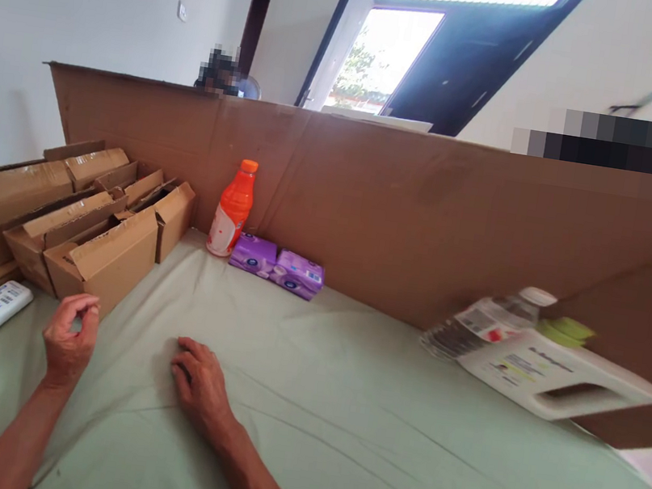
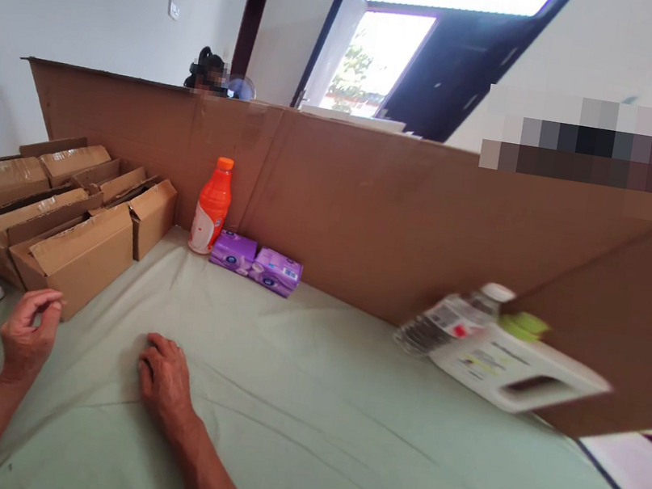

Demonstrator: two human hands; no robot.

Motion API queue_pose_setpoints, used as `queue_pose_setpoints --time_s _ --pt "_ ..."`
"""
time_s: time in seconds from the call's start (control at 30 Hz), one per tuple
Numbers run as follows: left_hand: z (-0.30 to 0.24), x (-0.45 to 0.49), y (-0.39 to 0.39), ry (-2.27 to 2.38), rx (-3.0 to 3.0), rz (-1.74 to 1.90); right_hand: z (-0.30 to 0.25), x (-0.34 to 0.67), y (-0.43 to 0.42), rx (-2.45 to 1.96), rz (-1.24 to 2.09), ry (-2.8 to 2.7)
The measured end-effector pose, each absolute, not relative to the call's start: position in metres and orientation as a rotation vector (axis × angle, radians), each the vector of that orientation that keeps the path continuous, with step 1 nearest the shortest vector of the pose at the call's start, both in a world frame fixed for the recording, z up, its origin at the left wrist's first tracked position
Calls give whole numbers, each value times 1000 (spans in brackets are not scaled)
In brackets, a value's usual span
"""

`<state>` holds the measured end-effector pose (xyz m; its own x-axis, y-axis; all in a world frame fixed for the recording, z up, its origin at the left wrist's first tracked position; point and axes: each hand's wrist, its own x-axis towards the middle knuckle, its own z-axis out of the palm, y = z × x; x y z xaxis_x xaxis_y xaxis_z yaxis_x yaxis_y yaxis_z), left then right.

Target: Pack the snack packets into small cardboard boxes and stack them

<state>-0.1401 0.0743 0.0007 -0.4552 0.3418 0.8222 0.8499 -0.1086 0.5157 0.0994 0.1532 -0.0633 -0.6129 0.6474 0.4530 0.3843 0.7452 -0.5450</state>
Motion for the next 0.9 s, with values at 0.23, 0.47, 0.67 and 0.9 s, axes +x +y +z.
queue_pose_setpoints --time_s 0.23,0.47,0.67,0.9 --pt "9 -157 67 -1728 -1040 -1592 -61 100 152 -775 524 -2296" --pt "-5 -194 66 -1966 -683 -1791 -61 101 151 -786 531 -2311" --pt "-33 -202 80 -2117 -804 -1944 -61 103 150 -775 542 -2319" --pt "-19 -190 70 -2053 -855 -1804 -61 105 149 -751 547 -2313"
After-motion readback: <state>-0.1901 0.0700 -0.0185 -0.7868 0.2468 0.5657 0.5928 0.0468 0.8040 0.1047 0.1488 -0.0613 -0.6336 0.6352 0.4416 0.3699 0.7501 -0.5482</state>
